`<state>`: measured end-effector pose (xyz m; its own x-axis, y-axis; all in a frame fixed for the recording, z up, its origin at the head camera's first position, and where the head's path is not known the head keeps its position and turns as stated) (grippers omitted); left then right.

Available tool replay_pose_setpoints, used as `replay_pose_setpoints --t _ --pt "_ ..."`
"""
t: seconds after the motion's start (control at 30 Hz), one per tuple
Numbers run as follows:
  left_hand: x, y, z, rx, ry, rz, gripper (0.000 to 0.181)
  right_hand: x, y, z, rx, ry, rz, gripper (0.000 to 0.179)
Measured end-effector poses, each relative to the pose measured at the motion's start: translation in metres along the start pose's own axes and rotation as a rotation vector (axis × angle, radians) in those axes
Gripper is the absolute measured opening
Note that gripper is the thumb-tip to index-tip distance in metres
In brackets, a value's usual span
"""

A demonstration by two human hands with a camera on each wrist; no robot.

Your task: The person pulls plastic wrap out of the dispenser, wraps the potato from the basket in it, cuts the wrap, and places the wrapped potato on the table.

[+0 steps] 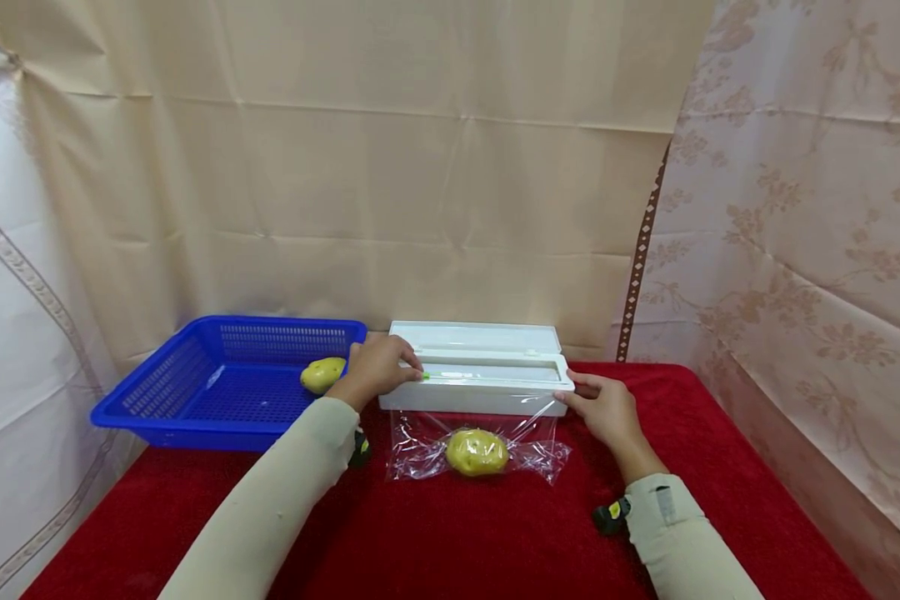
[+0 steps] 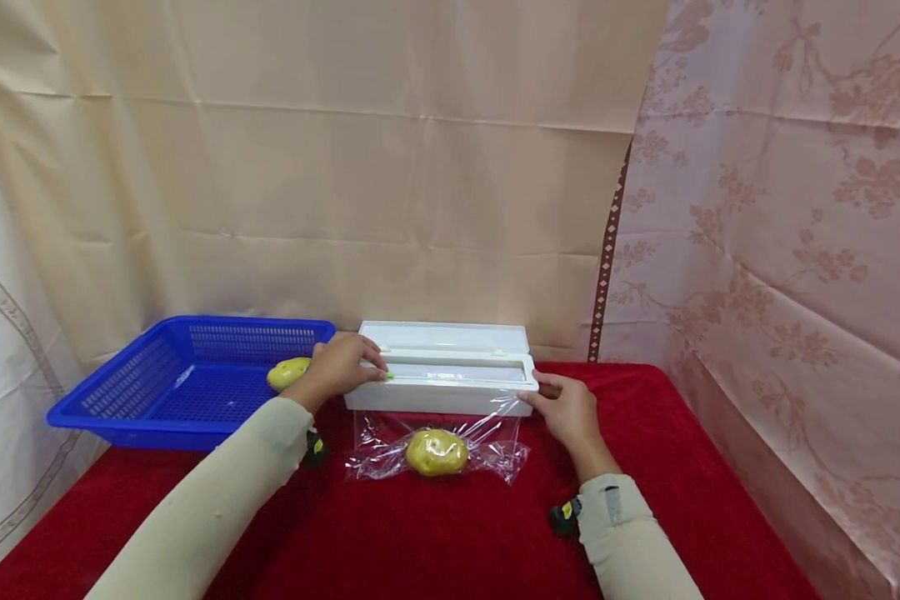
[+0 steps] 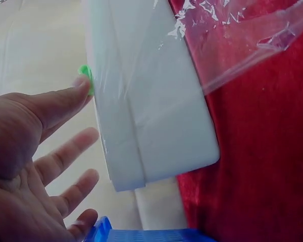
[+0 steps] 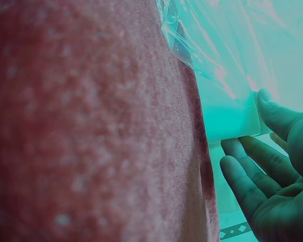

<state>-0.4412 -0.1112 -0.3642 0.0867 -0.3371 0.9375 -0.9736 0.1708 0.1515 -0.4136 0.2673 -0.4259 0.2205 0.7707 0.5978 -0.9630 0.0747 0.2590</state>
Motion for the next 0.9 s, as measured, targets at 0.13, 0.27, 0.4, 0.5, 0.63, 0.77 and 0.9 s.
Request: replay_pose_setpoints --t 0.13,0.27,0.4,0.5,0.63,0.77,0.9 --pt "0.004 -0.003 0.004 0.031 0.010 -0.020 0.006 0.000 -0.001 -0.001 -0.005 0.002 0.001 0.059" --pt "0.005 -0.005 0.009 0.095 -0.042 0.009 0.005 -0.001 -0.002 -0.001 -0.002 0.005 0.001 0.059" --pt "0.005 -0.005 0.013 0.101 -0.064 0.059 0.008 -0.002 -0.001 -0.001 0.014 0.007 0.001 0.060" --pt "0.009 -0.005 0.015 0.008 -0.032 0.051 0.010 -0.003 -0.001 -0.001 0.031 0.010 -0.011 0.059" --pt "0.014 -0.008 0.018 -0.105 -0.028 0.028 0.009 -0.002 -0.001 -0.002 0.045 0.005 -0.026 0.057" --pt "0.014 -0.009 0.023 -0.114 -0.049 0.041 0.008 -0.002 -0.001 -0.003 0.042 -0.006 -0.020 0.057" --pt "0.014 -0.009 0.025 -0.120 -0.032 0.049 0.007 -0.002 -0.001 -0.005 0.043 -0.007 -0.013 0.057"
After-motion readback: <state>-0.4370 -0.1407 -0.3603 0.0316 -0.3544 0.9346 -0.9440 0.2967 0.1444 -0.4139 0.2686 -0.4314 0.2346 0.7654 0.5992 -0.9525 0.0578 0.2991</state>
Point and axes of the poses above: each hand's wrist, its own y-axis towards the middle knuckle, its own x-axis out of the back of the hand, z = x × y, the point moved 6 cm from there along y, towards the middle knuckle, and after that the axes turned 2 degrees about x, right-handed, at the moved point
